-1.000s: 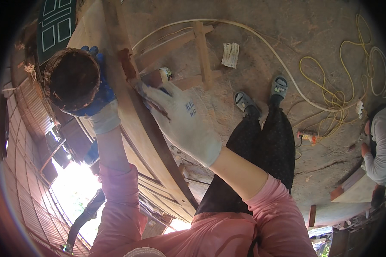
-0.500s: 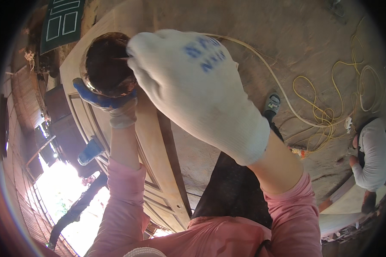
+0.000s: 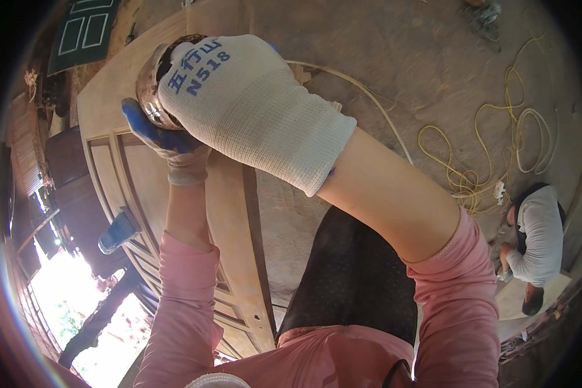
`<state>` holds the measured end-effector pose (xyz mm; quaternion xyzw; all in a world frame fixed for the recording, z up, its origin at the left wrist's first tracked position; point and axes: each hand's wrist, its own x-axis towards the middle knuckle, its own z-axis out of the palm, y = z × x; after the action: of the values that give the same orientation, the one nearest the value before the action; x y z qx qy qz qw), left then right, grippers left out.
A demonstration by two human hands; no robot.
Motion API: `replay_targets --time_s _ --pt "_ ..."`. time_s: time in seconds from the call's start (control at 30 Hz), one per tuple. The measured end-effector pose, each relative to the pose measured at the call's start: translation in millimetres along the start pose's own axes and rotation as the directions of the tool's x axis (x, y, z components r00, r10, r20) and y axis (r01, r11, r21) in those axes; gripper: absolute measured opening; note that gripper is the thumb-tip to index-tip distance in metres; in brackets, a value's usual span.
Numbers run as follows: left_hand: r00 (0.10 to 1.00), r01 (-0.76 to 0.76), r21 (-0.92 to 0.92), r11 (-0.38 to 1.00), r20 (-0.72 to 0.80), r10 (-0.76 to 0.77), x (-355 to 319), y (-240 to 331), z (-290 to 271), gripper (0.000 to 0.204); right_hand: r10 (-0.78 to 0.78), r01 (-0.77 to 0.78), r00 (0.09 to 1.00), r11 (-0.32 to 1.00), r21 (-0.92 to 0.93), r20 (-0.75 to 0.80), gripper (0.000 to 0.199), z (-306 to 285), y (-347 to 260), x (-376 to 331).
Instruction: The person kneels and uses a power sander on a wooden door, then stands to apply a dark stain to the door's edges and panels using a brush and a container. The person repeatedly dips the brush and applies the stain to different sections of the door.
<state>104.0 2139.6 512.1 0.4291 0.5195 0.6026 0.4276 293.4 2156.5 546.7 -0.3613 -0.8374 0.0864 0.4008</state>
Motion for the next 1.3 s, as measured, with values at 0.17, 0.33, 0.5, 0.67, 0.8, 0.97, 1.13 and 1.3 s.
replay_targets --time_s 0.17,0.33,0.5,0.67,0.8,0.97,1.13,1.3 --pt "0.998 -0.039 -0.059 0.997 0.040 0.041 1 -2 -3 0.068 -0.037 0.034 0.999 0.996 0.088 0.035 0.020 -9 1 5" --pt "0.983 -0.120 -0.100 0.988 0.128 0.133 4 1 2 0.064 0.102 -0.137 0.981 0.967 0.213 0.165 0.009 -15 8 15" --pt "0.998 0.057 -0.196 0.979 0.052 -0.048 0 6 14 0.074 0.163 -0.238 0.963 0.887 0.396 0.214 0.016 -18 13 18" --pt "0.999 0.028 -0.136 0.990 0.027 -0.025 2 5 12 0.072 0.459 -0.628 0.759 0.328 0.706 0.462 0.024 -25 11 15" --pt "0.961 0.128 -0.182 0.975 -0.219 -0.167 7 3 10 0.068 0.426 -0.572 0.795 0.287 0.768 0.432 0.025 -42 17 6" --pt "0.962 0.106 -0.307 0.946 -0.208 -0.176 3 12 20 0.074 0.438 -0.576 0.707 -0.099 0.812 0.555 0.032 -55 28 -12" --pt "0.951 0.148 -0.341 0.928 -0.207 -0.228 2 23 28 0.076 0.471 -0.557 0.685 -0.153 0.816 0.556 0.030 -64 30 -17" --pt "0.959 0.161 -0.315 0.935 -0.172 -0.223 1 21 27 0.078 0.581 -0.676 0.698 0.343 0.652 0.419 0.025 -73 29 -12"
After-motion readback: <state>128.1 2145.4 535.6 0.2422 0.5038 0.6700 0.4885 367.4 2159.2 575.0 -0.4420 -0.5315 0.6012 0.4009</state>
